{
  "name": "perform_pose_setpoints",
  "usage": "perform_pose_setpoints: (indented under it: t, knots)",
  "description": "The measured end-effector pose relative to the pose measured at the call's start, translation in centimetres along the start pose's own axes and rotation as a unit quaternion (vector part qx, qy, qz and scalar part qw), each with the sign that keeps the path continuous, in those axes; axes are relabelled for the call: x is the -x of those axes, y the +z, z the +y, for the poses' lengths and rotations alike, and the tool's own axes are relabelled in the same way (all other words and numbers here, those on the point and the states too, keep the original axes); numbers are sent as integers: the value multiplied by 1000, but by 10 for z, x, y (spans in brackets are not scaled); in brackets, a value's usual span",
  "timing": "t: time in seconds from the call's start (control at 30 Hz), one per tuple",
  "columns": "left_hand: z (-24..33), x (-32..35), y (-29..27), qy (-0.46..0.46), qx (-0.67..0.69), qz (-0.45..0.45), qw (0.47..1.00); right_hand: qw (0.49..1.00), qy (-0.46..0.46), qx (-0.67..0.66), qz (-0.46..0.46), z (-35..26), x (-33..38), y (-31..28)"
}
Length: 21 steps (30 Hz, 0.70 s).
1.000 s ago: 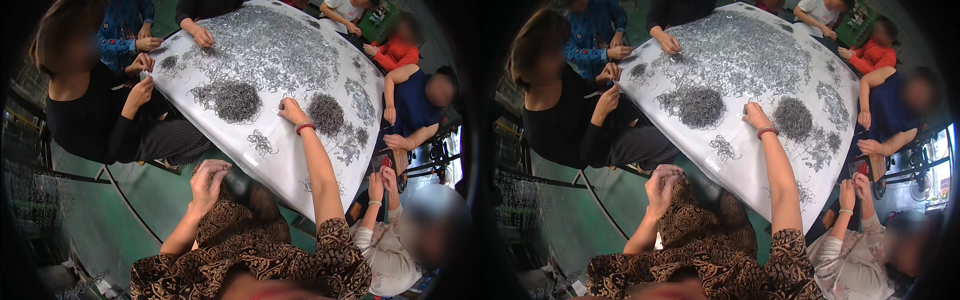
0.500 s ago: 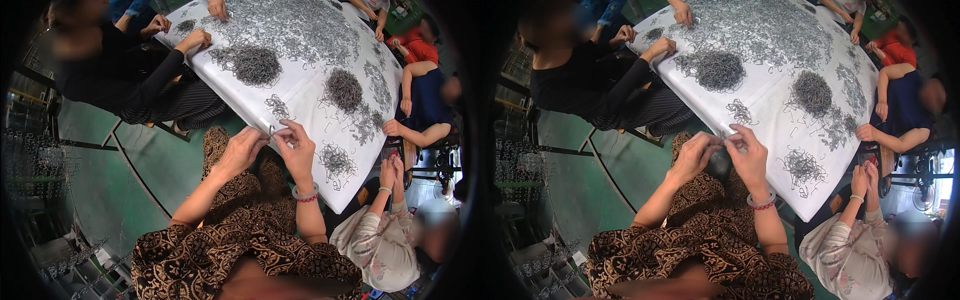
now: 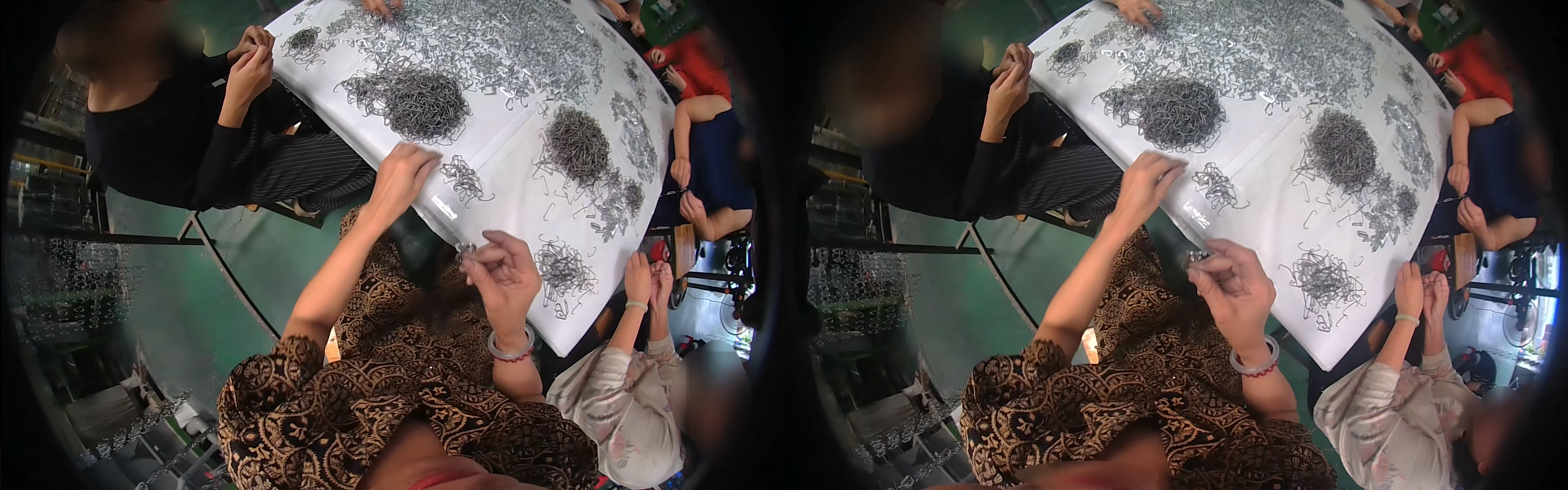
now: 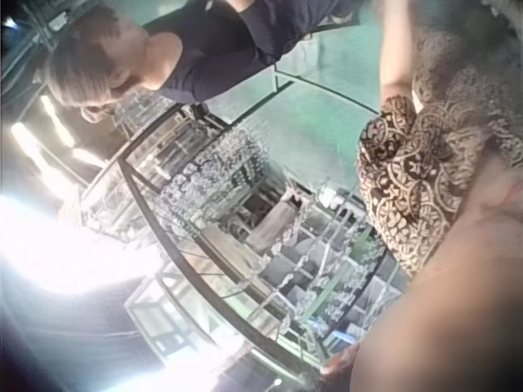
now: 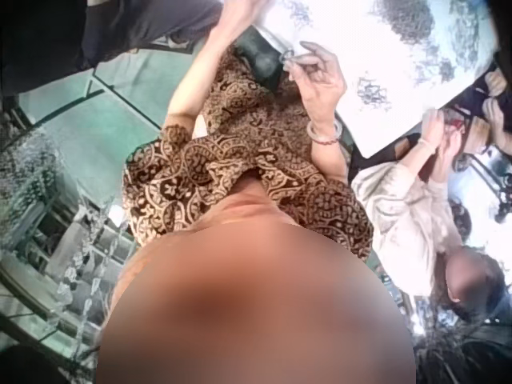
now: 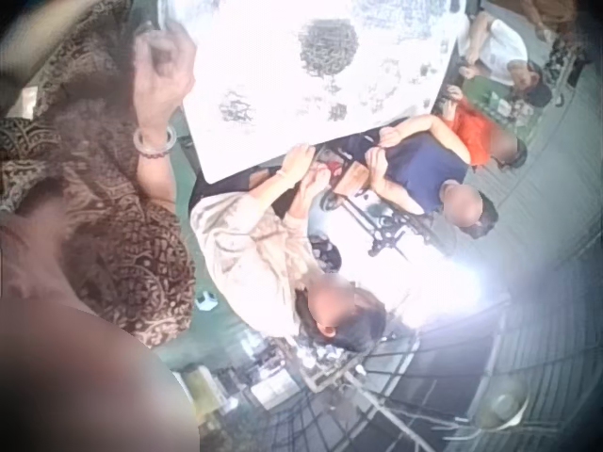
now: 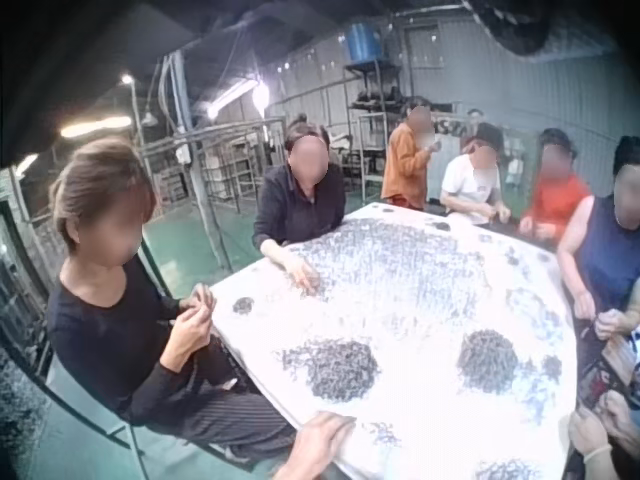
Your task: The person sits at a table with several others and repeatedly picks up small metal hooks and S-shaped clips, linking them together by hand. The assembled chains are then hung on a nearby metal rack. The process is repetitive and involves manual dexterity to connect the small components.
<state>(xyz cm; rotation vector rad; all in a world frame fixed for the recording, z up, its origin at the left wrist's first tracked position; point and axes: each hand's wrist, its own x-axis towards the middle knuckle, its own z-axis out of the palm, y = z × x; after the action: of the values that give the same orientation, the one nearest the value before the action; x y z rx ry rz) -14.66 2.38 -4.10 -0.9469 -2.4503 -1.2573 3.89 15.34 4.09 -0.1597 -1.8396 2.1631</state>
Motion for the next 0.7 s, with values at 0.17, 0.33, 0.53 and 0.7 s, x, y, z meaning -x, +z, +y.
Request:
perform_pose_setpoints:
  t: [0.17,0.33,0.53,0.7]
  knots:
    - [-41,-46,53,47,-203,-136,969,997,-73,8,-38,-1,14,-3]
    - [-38,-48,63,77,-285,-154,943,994,-67,76,-35,2,23,-11]
    - [-18,-44,39,-35,-96,-82,991,991,-83,79,-74,2,27,-20]
    - [6,-22,40,-40,-38,-155,986,986,-120,89,-75,-5,40,-17]
